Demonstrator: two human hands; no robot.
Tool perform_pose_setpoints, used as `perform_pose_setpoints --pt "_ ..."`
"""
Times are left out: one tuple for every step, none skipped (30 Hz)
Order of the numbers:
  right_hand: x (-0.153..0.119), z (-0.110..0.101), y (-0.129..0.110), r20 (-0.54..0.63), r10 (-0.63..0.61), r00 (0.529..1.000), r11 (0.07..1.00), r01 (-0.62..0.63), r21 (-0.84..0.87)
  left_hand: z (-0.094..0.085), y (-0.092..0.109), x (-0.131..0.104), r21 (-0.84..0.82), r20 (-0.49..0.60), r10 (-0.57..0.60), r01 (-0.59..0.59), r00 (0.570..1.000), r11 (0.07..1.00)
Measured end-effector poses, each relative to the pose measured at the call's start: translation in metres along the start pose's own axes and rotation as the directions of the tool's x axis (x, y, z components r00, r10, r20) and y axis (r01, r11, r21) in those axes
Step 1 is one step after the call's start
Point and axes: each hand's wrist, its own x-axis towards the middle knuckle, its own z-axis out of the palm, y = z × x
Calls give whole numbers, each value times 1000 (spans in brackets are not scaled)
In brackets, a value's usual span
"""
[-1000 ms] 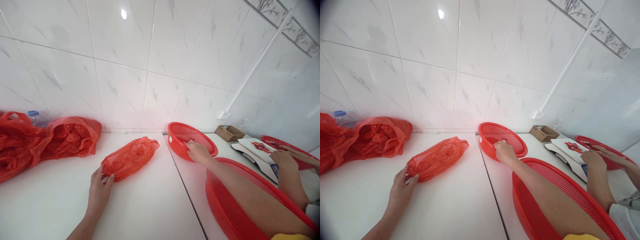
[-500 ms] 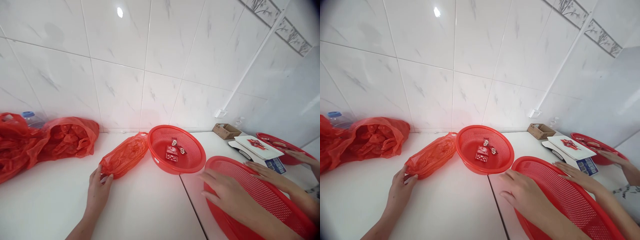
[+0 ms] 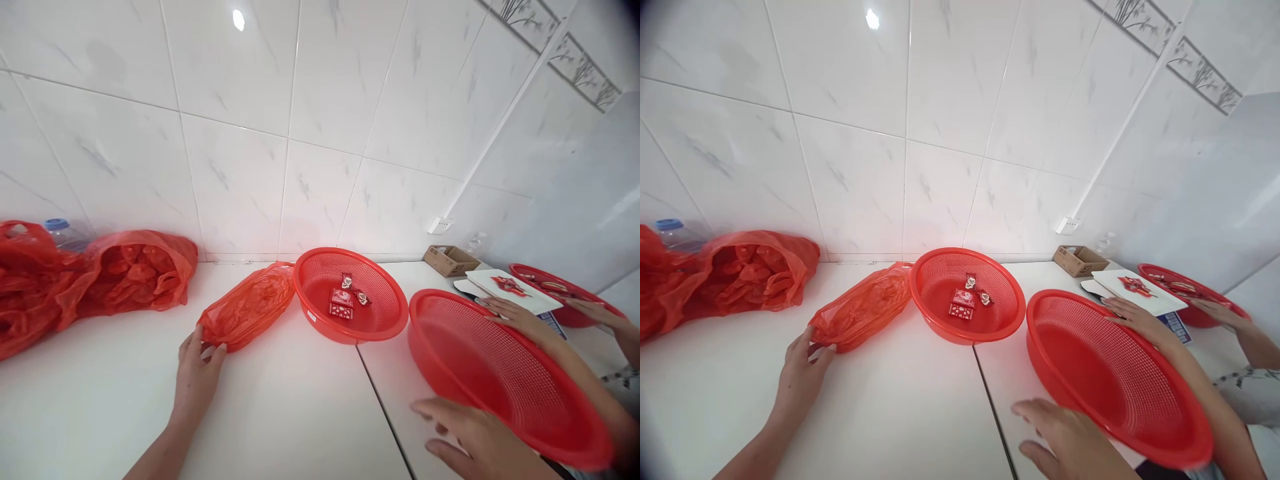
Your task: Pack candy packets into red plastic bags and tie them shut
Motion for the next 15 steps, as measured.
perform_pose_setpoints --pt "10 0 1 -69 -21 997 998 18 -58 0 -1 0 -8 -4 -2 2 1000 1000" --pt "20 0 3 -138 -49 989 993 33 -114 0 -1 -1 -18 -10 -6 6 1000 1000" --pt "32 2 5 -197 -82 977 985 49 -166 0 -1 -1 -26 -19 -10 10 1000 1000" --pt "43 4 6 -252 -116 961 975 62 -212 0 -1 -1 -34 -28 -16 15 999 999" --pt "55 7 7 -303 -146 942 965 68 -254 0 -1 -1 -39 -36 -21 20 999 999" --pt "67 9 8 -347 -174 922 954 71 -290 0 -1 0 -43 -41 -25 24 999 999" --pt "78 11 8 -383 -197 902 944 69 -322 0 -1 0 -45 -45 -29 27 999 999" --pt "89 13 9 -416 -212 884 935 60 -349 -1 -1 0 -45 -44 -32 30 999 999" --pt "99 15 10 -437 -225 871 927 53 -371 -1 -1 0 -46 -39 -31 30 999 999" --pt "107 17 11 -447 -238 862 919 52 -390 -1 0 0 -46 -32 -31 29 999 999" --pt "114 19 11 -448 -254 857 913 59 -404 -2 0 0 -47 -28 -31 30 999 998" --pt "118 20 11 -440 -274 855 906 76 -417 -2 0 0 -47 -24 -33 32 999 998" --pt "120 22 11 -424 -296 856 899 100 -427 -2 0 0 -47 -21 -35 34 999 998" --pt "119 23 10 -408 -317 856 892 122 -436 -2 1 0 -47 -18 -37 36 999 998" --pt "116 24 8 -396 -329 857 886 135 -444 -2 1 0 -44 -16 -39 38 999 998"
